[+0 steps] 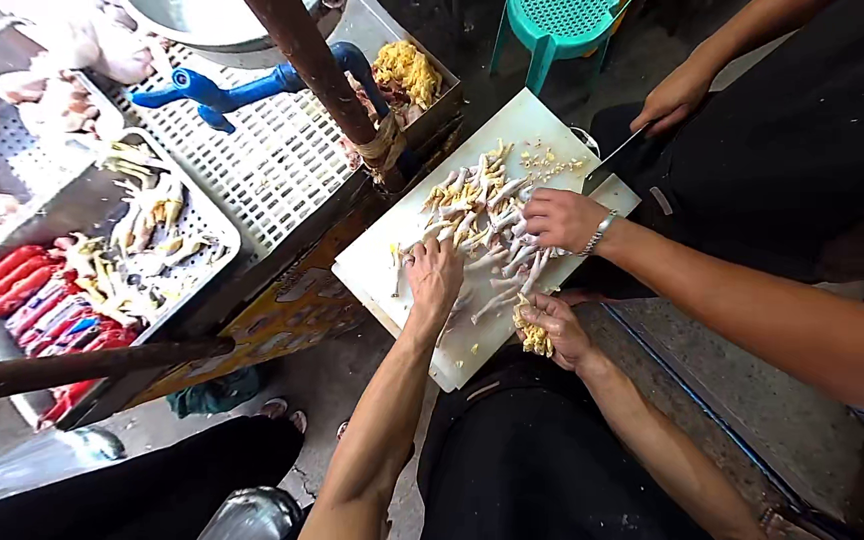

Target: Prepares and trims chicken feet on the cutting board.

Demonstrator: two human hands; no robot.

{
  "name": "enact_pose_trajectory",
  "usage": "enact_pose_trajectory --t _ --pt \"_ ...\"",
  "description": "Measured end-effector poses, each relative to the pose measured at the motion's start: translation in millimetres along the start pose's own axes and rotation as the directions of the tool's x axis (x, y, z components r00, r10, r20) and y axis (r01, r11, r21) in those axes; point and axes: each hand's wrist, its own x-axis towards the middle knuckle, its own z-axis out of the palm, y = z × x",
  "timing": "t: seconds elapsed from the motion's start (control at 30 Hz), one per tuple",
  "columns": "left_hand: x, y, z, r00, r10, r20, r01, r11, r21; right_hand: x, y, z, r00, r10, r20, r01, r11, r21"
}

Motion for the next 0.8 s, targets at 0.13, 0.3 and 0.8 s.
enact_pose_trajectory --t 0.13,0.3,0.8 --pt "-5 -11 19 0.992 0.098 -0.075 -0.095 0.994 0.052 3 1 2 1.0 0.019 0.006 -0.019 1.0 0.009" --pt "-31 -20 3 0.993 -0.1 0.061 0.101 0.995 -0.022 9 1 7 0.999 0.048 0.009 -0.048 0.999 -0.013" --pt "-124 21 -31 0.943 0.184 0.278 -0.198 0.98 0.022 20 0 45 0.993 -0.109 0.037 0.112 0.861 -0.497"
